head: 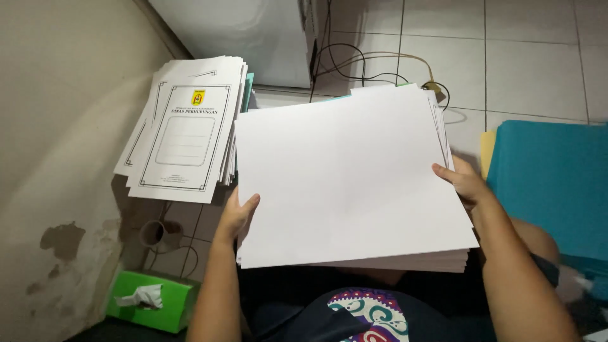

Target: The person sits on the floor and repeatedly folds large white sheets of paper in half by hand. They smooth the crease with both hands and then place the folded sheet onto a stack to their left.

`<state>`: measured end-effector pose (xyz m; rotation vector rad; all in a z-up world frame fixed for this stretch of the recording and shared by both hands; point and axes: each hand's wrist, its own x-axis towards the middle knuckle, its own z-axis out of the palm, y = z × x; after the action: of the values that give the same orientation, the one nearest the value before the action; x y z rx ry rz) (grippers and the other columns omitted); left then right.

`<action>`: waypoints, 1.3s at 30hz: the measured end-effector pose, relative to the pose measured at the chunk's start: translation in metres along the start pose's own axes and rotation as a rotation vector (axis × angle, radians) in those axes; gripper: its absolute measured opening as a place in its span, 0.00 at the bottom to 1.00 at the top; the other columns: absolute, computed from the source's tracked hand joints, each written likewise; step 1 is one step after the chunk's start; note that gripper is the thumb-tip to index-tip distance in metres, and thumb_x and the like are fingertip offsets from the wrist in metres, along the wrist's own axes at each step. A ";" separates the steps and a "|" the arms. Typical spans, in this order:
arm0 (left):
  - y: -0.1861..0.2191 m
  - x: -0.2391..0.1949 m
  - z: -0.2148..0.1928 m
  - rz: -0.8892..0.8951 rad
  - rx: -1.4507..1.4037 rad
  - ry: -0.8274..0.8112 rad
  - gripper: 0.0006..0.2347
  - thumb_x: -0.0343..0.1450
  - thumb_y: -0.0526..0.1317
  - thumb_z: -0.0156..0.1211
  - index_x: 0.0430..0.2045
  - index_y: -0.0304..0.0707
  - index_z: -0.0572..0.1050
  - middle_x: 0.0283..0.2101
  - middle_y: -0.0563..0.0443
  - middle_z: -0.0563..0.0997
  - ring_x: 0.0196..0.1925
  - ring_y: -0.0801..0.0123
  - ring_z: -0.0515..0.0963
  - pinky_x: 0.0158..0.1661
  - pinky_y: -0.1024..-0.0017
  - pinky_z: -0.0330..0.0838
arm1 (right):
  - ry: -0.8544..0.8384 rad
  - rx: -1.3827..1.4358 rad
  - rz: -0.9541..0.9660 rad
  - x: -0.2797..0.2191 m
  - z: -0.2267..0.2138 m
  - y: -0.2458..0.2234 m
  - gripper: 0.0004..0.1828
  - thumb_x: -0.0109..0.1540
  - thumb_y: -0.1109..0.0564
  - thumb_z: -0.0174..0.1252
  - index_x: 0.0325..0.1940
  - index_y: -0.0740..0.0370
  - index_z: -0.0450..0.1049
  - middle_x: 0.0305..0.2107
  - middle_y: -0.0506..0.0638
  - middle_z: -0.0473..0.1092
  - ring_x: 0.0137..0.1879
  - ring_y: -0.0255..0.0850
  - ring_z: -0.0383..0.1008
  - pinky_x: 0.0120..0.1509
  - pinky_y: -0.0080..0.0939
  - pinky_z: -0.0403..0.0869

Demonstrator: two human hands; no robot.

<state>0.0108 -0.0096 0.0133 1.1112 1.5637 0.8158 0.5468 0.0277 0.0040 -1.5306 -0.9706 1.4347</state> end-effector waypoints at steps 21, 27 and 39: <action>0.080 -0.023 0.031 -0.468 0.597 -0.035 0.39 0.63 0.69 0.40 0.75 0.73 0.45 0.74 0.65 0.63 0.72 0.53 0.66 0.63 0.58 0.61 | 0.141 -0.483 0.268 -0.020 -0.011 -0.038 0.32 0.67 0.41 0.56 0.69 0.64 0.68 0.54 0.62 0.74 0.53 0.55 0.75 0.55 0.52 0.72; 0.040 0.004 0.032 -0.024 0.142 0.027 0.32 0.70 0.51 0.55 0.71 0.44 0.56 0.70 0.48 0.69 0.73 0.61 0.66 0.71 0.63 0.57 | 0.353 -0.790 0.153 -0.056 0.010 -0.039 0.47 0.63 0.36 0.54 0.79 0.59 0.47 0.74 0.59 0.51 0.76 0.58 0.53 0.75 0.60 0.55; 0.046 0.001 0.038 0.101 0.178 0.097 0.30 0.70 0.46 0.52 0.70 0.41 0.57 0.67 0.47 0.71 0.69 0.56 0.70 0.66 0.59 0.64 | 0.331 -1.077 -0.015 -0.144 0.014 -0.015 0.36 0.64 0.40 0.55 0.69 0.65 0.64 0.64 0.66 0.60 0.71 0.63 0.57 0.72 0.63 0.60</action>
<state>0.0592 0.0062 0.0448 1.3046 1.6979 0.8205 0.5241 -0.0985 0.0720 -2.3839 -1.6469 0.5524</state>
